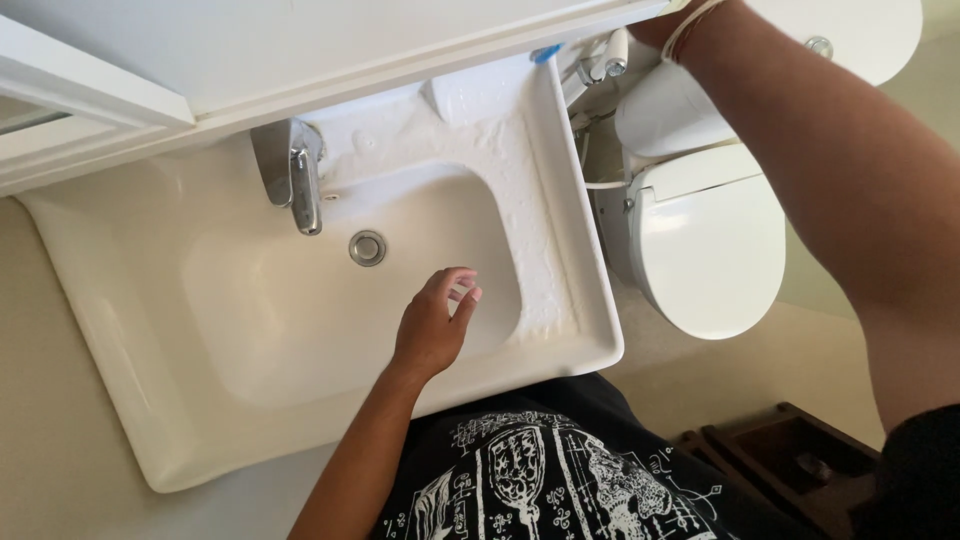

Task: Scrubbing the edges of a bathroom sink using a toothbrush.

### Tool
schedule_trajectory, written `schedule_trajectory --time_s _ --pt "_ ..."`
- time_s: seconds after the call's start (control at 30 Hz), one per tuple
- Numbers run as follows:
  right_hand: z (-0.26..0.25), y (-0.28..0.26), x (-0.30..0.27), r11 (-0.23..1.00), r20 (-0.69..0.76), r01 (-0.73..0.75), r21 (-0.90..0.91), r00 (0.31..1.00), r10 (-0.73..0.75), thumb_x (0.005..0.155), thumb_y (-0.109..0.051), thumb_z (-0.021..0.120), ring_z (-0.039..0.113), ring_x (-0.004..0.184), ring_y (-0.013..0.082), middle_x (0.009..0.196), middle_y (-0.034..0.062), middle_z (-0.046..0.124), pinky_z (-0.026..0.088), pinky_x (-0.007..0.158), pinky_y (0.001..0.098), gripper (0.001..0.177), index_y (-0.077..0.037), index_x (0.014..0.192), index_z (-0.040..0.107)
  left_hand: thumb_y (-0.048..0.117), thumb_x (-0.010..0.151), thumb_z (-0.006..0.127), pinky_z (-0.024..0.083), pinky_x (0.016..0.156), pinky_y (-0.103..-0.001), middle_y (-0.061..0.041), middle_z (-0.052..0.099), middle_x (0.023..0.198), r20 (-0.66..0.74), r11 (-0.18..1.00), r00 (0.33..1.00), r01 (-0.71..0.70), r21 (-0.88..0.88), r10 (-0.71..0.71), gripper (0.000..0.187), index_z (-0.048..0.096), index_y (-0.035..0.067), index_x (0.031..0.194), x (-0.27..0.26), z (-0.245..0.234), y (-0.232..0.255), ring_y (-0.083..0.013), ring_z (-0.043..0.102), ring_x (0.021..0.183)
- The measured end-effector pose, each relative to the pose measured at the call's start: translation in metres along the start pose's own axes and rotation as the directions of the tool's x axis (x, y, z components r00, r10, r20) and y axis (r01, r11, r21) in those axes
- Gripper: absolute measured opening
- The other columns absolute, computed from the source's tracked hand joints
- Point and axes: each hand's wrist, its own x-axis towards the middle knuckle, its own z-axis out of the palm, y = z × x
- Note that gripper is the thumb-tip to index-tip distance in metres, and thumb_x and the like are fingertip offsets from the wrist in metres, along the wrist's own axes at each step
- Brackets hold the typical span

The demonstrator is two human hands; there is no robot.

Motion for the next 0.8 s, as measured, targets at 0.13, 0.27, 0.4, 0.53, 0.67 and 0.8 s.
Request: schedule_trajectory --time_s 0.13,0.27,0.4,0.53,0.67,0.8 --pt "-0.015 -0.005 0.002 0.985 0.078 -0.092 0.148 0.994 0.081 0.110 -0.032 0.062 0.073 0.072 0.0294 0.090 0.0166 0.077 0.057 0.061 0.0414 0.028 -0.010 0.118 0.077 0.031 0.099 0.062 0.055 0.083 -0.038 -0.005 0.071 0.118 -0.019 0.999 0.999 -0.032 0.011 0.032 0.032 0.062 0.012 0.124 0.002 0.008 -0.008 -0.0200 0.071 0.096" --pt "-0.017 -0.029 -0.010 0.928 0.305 -0.325 0.182 0.916 0.262 0.112 -0.039 0.058 0.074 0.074 0.0300 0.088 0.0144 0.077 0.057 0.066 0.0457 0.029 -0.016 0.119 0.075 0.031 0.098 0.062 0.056 0.082 -0.037 -0.005 0.071 0.118 -0.011 0.999 0.999 -0.039 0.003 0.039 0.033 0.062 0.011 0.125 0.003 0.009 -0.007 -0.0190 0.072 0.096" --pt "-0.013 -0.083 -0.056 0.961 0.388 -0.271 -0.057 0.881 0.271 0.110 -0.040 0.047 0.073 0.074 0.0314 0.091 0.0121 0.075 0.057 0.062 0.0464 0.038 -0.018 0.104 0.078 0.030 0.098 0.062 0.056 0.081 -0.038 -0.006 0.071 0.117 -0.004 0.998 0.998 -0.055 -0.037 0.055 0.034 0.062 0.010 0.125 0.010 0.009 0.004 -0.0196 0.072 0.096" --pt "0.006 -0.181 -0.141 0.720 0.260 -0.462 0.518 0.887 0.382 0.105 -0.028 0.055 0.065 0.071 0.0395 0.079 0.0218 0.068 0.053 0.068 0.0517 0.030 -0.003 0.098 0.070 0.031 0.099 0.063 0.056 0.078 -0.037 -0.006 0.073 0.114 -0.003 0.987 0.991 -0.131 -0.095 0.131 0.033 0.063 0.009 0.123 0.020 0.027 -0.003 -0.0205 0.072 0.089" --pt "-0.013 -0.240 -0.170 0.337 0.394 -0.593 0.731 0.770 0.501 0.101 -0.024 0.054 0.072 0.069 0.0334 0.078 0.0178 0.072 0.057 0.069 0.0469 0.026 -0.006 0.094 0.071 0.033 0.097 0.063 0.055 0.072 -0.037 -0.003 0.074 0.105 0.089 1.000 0.996 -0.001 -0.028 0.003 0.033 0.064 0.012 0.122 0.025 0.023 0.027 -0.0217 0.071 0.076" --pt "-0.001 -0.252 -0.183 0.216 0.447 -0.691 0.690 0.642 0.623 0.101 -0.025 0.056 0.071 0.070 0.0388 0.072 0.0205 0.071 0.056 0.070 0.0488 0.026 -0.006 0.090 0.070 0.033 0.096 0.063 0.054 0.070 -0.038 -0.001 0.074 0.102 0.164 1.000 0.986 -0.016 0.022 0.012 0.032 0.064 0.013 0.122 0.026 0.024 0.034 -0.0225 0.069 0.069"
